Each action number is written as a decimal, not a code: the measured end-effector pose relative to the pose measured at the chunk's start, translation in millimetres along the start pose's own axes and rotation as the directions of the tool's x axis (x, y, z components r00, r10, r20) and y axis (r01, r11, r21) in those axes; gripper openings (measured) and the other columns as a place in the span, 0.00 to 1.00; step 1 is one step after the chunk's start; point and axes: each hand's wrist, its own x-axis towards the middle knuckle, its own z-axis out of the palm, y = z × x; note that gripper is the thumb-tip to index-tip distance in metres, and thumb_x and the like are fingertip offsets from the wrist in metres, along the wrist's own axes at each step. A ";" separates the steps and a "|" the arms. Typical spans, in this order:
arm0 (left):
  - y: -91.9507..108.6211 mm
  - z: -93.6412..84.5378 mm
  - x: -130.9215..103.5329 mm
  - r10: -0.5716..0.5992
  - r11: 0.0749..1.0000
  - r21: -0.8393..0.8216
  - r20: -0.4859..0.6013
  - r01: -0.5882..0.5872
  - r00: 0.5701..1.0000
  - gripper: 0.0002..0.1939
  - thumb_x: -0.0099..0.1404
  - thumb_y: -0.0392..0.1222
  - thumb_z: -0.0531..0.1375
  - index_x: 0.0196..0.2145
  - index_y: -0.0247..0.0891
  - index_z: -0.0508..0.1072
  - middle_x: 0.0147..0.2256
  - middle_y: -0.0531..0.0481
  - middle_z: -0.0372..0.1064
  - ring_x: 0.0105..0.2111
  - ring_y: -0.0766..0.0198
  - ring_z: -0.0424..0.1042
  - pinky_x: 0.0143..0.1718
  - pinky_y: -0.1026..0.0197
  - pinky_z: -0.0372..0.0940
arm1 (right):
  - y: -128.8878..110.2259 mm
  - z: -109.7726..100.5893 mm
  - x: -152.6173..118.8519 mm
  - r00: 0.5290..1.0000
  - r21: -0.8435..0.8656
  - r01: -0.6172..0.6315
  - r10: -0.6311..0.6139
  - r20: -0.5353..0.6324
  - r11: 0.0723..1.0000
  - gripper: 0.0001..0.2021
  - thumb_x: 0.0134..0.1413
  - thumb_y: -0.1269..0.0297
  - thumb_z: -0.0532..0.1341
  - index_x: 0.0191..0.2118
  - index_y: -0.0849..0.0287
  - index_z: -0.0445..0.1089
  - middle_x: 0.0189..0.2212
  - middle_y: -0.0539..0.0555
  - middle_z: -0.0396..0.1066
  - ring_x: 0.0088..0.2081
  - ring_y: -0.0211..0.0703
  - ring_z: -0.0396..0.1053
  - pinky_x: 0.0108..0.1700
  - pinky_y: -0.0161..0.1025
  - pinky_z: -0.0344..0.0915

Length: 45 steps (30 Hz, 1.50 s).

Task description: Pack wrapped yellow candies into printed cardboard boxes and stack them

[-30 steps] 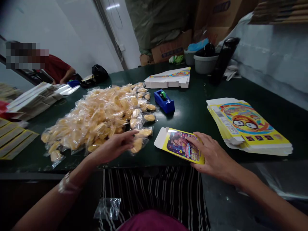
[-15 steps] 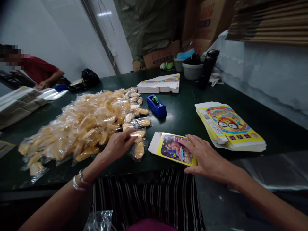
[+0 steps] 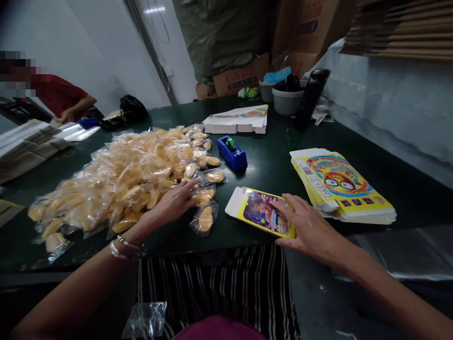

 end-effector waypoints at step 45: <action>-21.3 -45.7 -143.1 -0.466 0.446 -0.850 0.047 0.281 0.883 0.10 0.56 0.46 0.63 0.26 0.41 0.66 0.20 0.56 0.61 0.21 0.67 0.61 0.25 0.62 0.61 | -168.7 -24.0 200.4 0.984 0.014 0.162 -0.160 -0.080 0.987 0.12 0.61 0.73 0.52 0.46 0.64 0.70 0.38 0.67 0.74 0.41 0.61 0.72 0.40 0.53 0.65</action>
